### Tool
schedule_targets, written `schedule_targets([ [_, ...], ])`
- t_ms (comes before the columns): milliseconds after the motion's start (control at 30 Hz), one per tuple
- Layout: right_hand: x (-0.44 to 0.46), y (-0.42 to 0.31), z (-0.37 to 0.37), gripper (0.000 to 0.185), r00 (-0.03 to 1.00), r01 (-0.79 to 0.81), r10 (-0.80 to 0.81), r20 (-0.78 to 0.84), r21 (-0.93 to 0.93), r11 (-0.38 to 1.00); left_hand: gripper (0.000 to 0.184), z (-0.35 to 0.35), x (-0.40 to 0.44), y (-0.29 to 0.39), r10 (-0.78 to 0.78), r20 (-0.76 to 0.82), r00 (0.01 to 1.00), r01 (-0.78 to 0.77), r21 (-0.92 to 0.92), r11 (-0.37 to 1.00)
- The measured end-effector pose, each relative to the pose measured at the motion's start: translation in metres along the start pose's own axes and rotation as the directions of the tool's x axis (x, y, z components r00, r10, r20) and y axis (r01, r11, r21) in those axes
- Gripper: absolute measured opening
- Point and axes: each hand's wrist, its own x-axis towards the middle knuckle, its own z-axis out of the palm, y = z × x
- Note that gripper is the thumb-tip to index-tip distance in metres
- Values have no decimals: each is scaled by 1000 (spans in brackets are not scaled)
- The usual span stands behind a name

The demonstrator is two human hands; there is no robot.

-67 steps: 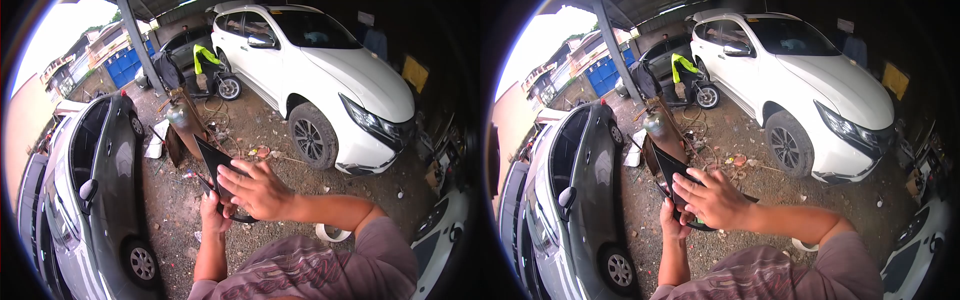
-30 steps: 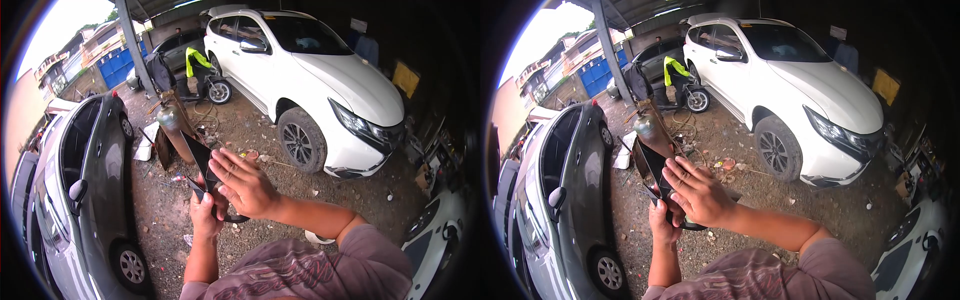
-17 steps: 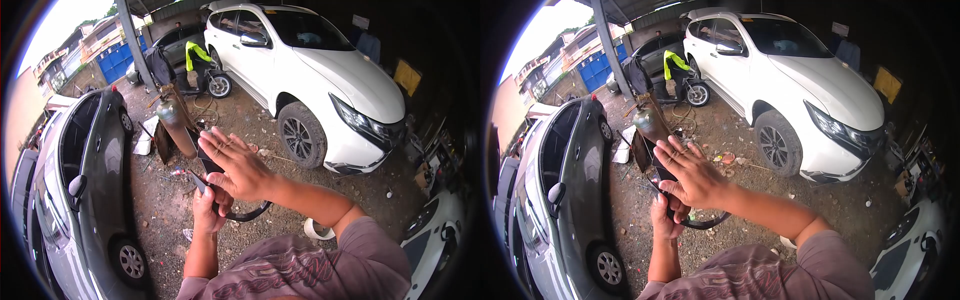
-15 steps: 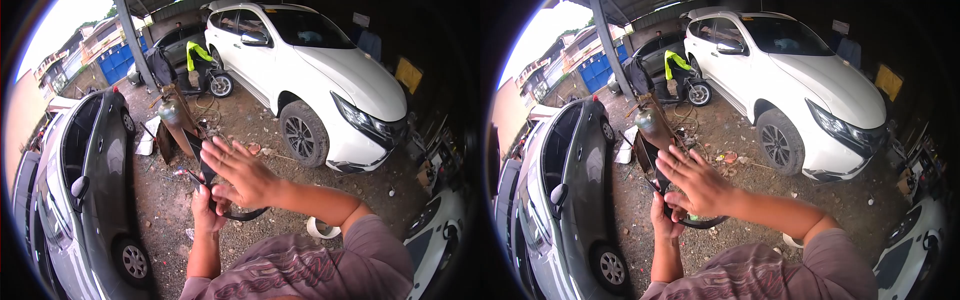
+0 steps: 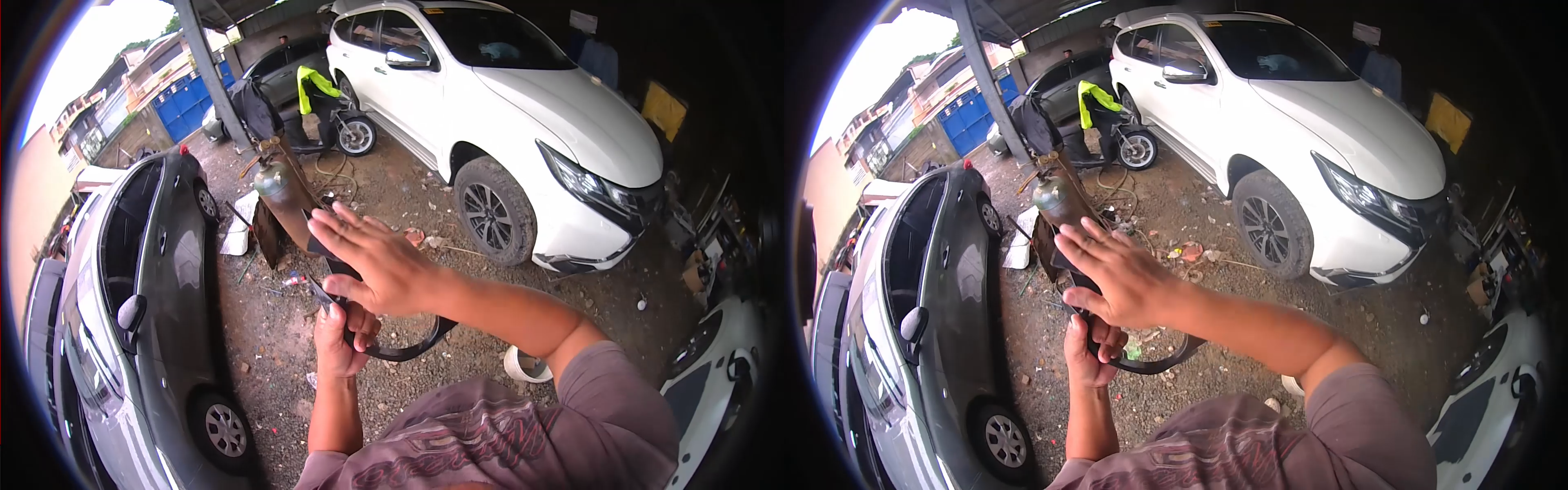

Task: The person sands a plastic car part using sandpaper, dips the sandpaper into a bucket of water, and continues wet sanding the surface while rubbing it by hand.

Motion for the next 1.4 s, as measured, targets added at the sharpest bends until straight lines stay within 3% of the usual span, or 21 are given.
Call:
schedule_targets([
  [67,-1,2,-1,87,999,-36,34,40,61,997,44,-4,3,1,10,-12,1000,-10,9,1000],
  [100,-13,-4,-2,87,996,-17,19,87,-32,999,43,-7,2,6,39,-27,999,-39,21,999],
  [133,-26,-9,-3,87,991,18,-1,134,-126,992,41,-8,-2,12,37,-265,963,-50,-42,998],
  [233,-54,-10,3,88,984,30,-7,179,-127,992,37,-14,10,25,117,-172,978,-132,-77,988],
  [300,-42,-10,13,88,993,20,-14,118,-56,998,56,-27,13,22,62,-107,992,-68,-50,996],
  [333,-26,-8,11,89,996,60,-59,71,-18,998,55,-13,10,26,79,-245,966,-78,14,997],
  [433,-1,-5,6,86,998,40,-38,56,-47,998,57,17,8,15,-31,-197,980,15,-82,997],
  [533,-9,-2,2,88,998,46,-43,53,-71,996,56,2,10,11,-1,-115,993,-19,-173,985],
  [633,-26,-1,-3,90,985,67,-63,163,-20,998,46,-21,10,23,20,-41,999,-30,-252,967],
  [767,-11,7,0,85,996,65,-66,67,14,998,48,-17,5,5,-69,-27,997,58,-286,957],
  [900,-21,5,-7,86,989,114,-117,94,35,993,61,-28,8,22,25,16,1000,-20,-249,968],
  [1000,-43,0,-15,88,991,67,-75,108,75,995,60,-30,8,24,-25,9,1000,26,-301,953],
  [1033,-33,4,-12,88,992,117,-116,59,-19,993,60,-20,7,22,-89,-33,996,74,-312,947],
  [1067,-26,3,-4,88,994,93,-92,54,-11,996,60,-21,7,11,-103,62,993,116,-266,957],
  [1167,15,15,-15,87,995,54,-57,86,28,998,61,-9,7,6,-107,26,994,110,-293,950],
  [1267,-22,-2,-25,90,988,92,-85,129,-50,995,58,-29,15,25,14,113,994,18,-278,960],
  [1333,-25,3,-21,93,983,132,-118,142,-89,987,51,-18,13,28,-39,35,999,46,-244,969],
  [1400,0,9,-18,93,997,39,-35,62,-62,997,44,-28,13,3,-95,137,986,128,-256,958],
])
